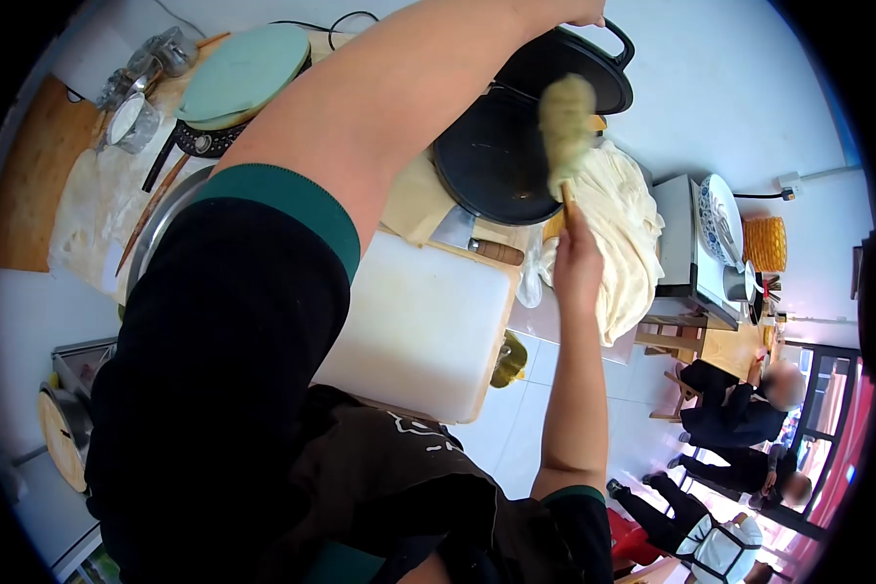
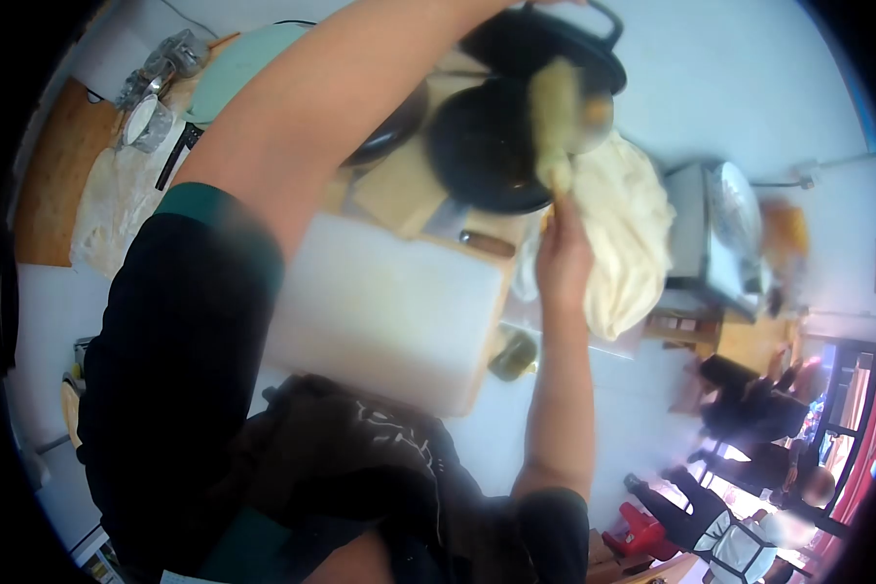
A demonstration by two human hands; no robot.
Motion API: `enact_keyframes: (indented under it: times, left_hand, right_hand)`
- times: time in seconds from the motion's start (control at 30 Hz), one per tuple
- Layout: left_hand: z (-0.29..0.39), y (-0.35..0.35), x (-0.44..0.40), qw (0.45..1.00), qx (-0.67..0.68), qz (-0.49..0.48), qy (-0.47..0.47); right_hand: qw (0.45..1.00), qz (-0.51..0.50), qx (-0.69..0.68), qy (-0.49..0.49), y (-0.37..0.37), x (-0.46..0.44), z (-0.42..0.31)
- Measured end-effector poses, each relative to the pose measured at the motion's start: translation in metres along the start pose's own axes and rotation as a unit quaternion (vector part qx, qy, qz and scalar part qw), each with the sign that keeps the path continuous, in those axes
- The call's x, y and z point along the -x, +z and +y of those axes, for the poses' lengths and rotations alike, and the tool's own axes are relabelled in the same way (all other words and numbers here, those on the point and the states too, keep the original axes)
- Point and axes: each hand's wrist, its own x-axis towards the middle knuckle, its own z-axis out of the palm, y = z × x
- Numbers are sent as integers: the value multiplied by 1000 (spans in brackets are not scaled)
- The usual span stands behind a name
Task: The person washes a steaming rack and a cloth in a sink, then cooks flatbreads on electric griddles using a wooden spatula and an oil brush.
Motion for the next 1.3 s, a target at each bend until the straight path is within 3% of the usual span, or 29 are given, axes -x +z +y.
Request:
enact_keyframes:
  times: [0.03,0.07,0.13,0.33,0.57,0.7,0.8,0.9,1.0,1.3]
  left_hand:
    - [1,0,0,1000,-5,-1,-3]
    - [1,0,0,1000,-11,-4,-6]
    - [1,0,0,1000,-24,-6,-4]
    - [-2,5,-3,999,-43,1,24]
    - [-6,6,-6,1000,-10,-1,18]
    - [-6,2,-7,1000,-6,-1,19]
    - [-12,8,-12,998,-27,5,55]
    - [-13,10,-16,996,-63,15,66]
    - [-14,11,-15,997,-33,15,65]
    - [-9,4,-9,998,-27,14,60]
  right_hand:
    - [981,-121,54,140,-6,-3,-27]
    - [967,-158,157,124,5,2,-28]
    - [943,-217,227,113,15,15,-31]
    - [950,-197,240,25,-2,48,-43]
    - [953,-197,229,-9,-32,61,-28]
    - [964,-154,212,53,-55,53,-33]
    - [959,-184,205,72,-73,57,-35]
    - [959,-185,209,46,-63,59,-34]
    - [950,-206,221,79,-57,59,-29]
    - [971,-149,177,63,-62,54,-30]
